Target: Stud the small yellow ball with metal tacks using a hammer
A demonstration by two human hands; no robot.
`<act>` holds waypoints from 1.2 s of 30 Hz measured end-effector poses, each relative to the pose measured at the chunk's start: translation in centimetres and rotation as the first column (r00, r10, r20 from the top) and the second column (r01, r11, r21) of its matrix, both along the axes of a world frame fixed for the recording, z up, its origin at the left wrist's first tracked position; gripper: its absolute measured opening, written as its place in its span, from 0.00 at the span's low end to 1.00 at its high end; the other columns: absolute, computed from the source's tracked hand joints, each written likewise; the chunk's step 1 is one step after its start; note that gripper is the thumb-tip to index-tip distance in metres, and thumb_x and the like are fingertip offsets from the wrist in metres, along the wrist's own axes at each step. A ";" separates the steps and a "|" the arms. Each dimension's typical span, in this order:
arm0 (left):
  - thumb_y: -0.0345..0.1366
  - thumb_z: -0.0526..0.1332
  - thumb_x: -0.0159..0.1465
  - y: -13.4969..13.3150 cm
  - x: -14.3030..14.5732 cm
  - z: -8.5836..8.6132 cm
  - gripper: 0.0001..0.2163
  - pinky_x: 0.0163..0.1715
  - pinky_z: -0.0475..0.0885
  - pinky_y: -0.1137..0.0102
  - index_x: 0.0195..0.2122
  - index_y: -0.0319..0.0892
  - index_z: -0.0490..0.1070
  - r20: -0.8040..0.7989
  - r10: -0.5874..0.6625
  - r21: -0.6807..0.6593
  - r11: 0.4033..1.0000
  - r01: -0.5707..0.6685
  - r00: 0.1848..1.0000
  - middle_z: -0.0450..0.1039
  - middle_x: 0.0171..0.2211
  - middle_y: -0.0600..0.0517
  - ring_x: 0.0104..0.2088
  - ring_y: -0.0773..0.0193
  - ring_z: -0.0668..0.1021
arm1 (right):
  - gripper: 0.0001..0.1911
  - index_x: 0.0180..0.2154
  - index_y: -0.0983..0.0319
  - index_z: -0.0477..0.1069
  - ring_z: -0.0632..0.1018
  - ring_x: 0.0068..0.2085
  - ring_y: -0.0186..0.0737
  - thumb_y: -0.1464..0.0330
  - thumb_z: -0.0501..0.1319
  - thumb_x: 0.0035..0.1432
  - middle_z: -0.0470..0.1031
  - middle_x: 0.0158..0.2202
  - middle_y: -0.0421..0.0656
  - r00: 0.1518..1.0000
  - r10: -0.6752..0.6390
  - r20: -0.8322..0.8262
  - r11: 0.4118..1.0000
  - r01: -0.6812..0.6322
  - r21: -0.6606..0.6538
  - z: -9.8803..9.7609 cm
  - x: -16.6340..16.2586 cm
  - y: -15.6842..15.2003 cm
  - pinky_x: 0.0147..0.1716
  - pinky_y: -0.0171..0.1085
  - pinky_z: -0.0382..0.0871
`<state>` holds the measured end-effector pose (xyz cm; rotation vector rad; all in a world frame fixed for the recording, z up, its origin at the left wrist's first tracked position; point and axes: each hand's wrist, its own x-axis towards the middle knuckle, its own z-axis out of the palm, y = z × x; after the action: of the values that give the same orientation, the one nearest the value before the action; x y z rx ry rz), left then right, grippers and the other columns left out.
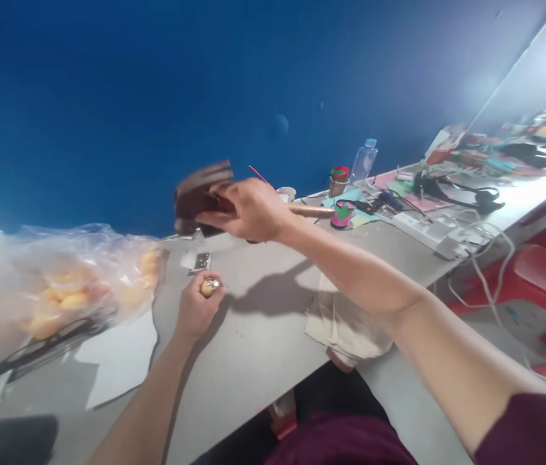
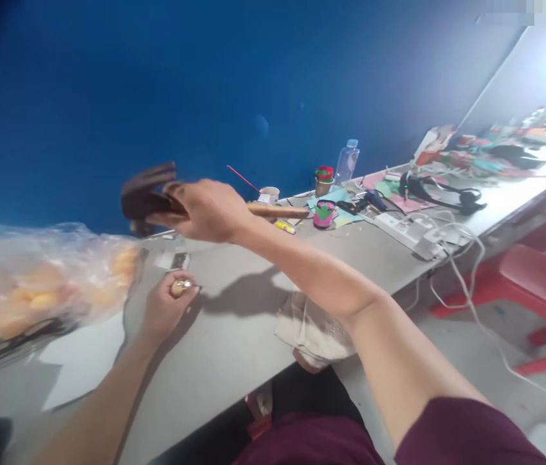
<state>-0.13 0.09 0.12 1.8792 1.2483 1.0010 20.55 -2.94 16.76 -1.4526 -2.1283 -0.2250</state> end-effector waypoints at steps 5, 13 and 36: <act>0.44 0.66 0.54 -3.5 1.9 1.6 0.10 0.16 0.58 0.73 0.24 0.46 0.69 -0.021 -0.182 -0.214 0.961 0.174 0.983 0.62 0.14 0.59 0.15 0.67 0.66 | 0.26 0.46 0.67 0.70 0.79 0.43 0.37 0.52 0.46 0.73 0.73 0.37 0.40 0.995 -0.094 0.020 0.991 0.092 0.094 2.3 1.9 0.1 0.44 0.35 0.64; 0.41 0.70 0.58 -15.6 12.7 2.4 0.21 0.35 0.73 0.64 0.54 0.50 0.77 -0.553 -0.643 -0.167 0.709 0.686 0.530 0.82 0.34 0.45 0.35 0.50 0.83 | 0.28 0.48 0.66 0.68 0.78 0.44 0.37 0.49 0.44 0.73 0.72 0.38 0.40 0.999 -0.038 0.030 0.995 0.035 0.091 1.1 0.3 1.1 0.43 0.34 0.64; 0.39 0.68 0.60 -11.3 11.4 2.4 0.18 0.39 0.73 0.61 0.52 0.51 0.78 -0.549 -0.688 -0.175 0.650 0.740 0.475 0.81 0.39 0.46 0.39 0.48 0.82 | 0.24 0.46 0.62 0.77 0.81 0.42 0.45 0.50 0.55 0.70 0.82 0.42 0.48 0.976 -0.202 -0.088 0.979 0.197 -0.054 -5.5 2.1 1.8 0.41 0.37 0.67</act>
<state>11.27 -11.18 2.51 2.5449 0.5191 -0.0094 22.62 -1.15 11.29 -1.6718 -1.9257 -0.1811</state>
